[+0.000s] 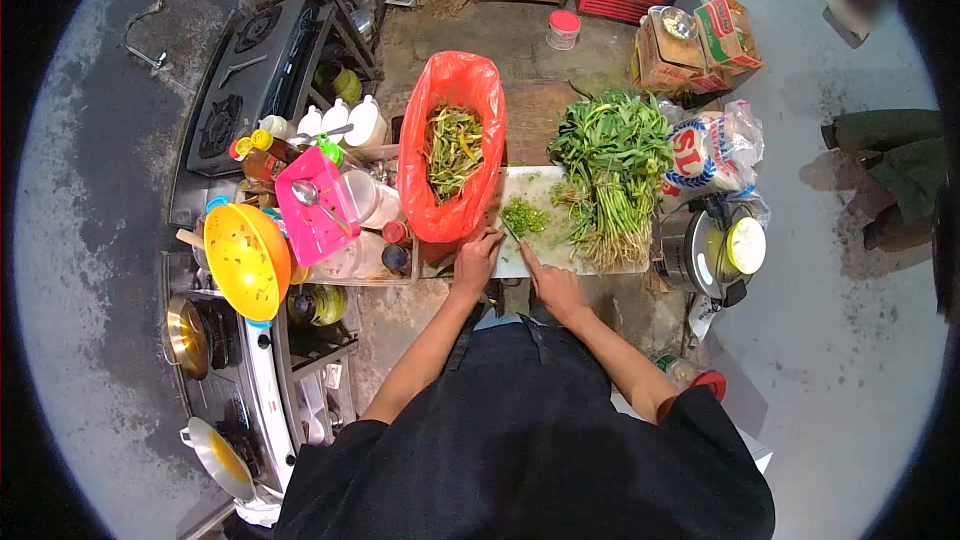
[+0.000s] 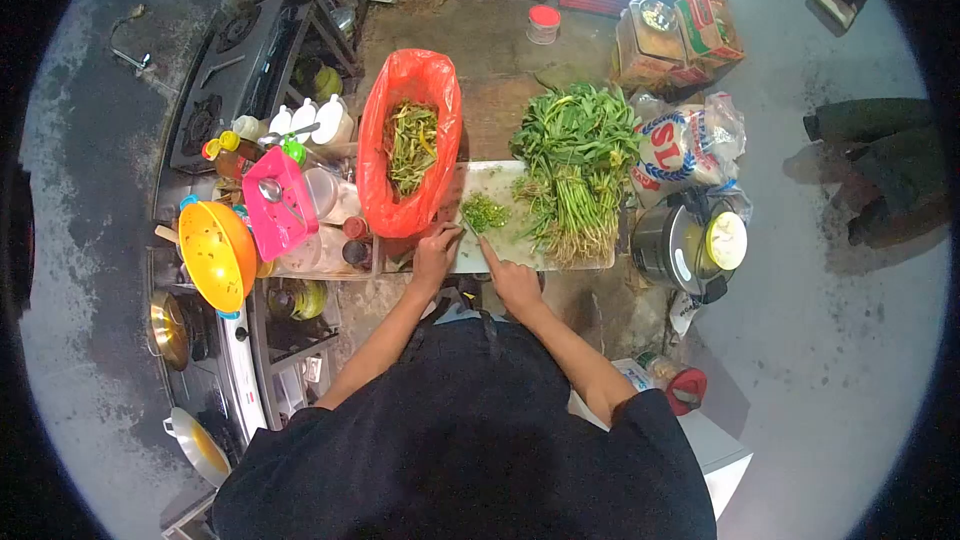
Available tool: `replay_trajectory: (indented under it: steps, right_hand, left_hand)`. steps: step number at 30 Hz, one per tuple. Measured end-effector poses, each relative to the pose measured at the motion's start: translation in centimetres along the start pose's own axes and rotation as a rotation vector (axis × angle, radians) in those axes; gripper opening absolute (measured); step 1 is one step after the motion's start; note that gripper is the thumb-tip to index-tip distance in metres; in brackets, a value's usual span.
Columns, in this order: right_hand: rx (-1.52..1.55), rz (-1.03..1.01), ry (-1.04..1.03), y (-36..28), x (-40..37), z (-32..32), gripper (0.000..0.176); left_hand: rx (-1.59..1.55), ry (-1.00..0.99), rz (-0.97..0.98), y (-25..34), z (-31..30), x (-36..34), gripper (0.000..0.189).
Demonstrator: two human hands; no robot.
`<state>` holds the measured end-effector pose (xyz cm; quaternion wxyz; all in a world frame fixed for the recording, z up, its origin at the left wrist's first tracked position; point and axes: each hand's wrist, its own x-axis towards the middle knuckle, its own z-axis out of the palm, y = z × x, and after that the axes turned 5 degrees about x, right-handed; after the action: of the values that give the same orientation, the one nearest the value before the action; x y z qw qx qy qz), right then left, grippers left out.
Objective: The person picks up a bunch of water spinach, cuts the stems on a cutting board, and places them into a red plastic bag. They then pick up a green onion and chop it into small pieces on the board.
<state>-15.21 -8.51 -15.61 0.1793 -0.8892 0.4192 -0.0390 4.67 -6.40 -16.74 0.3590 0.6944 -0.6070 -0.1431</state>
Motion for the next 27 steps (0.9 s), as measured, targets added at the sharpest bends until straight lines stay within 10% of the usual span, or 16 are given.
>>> replay_trajectory:
  steps: [27]
  right_hand:
    - [-0.024, -0.029, 0.043, -1.2, 0.5, -0.1, 0.078]
  left_hand:
    - [0.009, 0.001, 0.056, 0.3, 0.1, -0.3, 0.021]
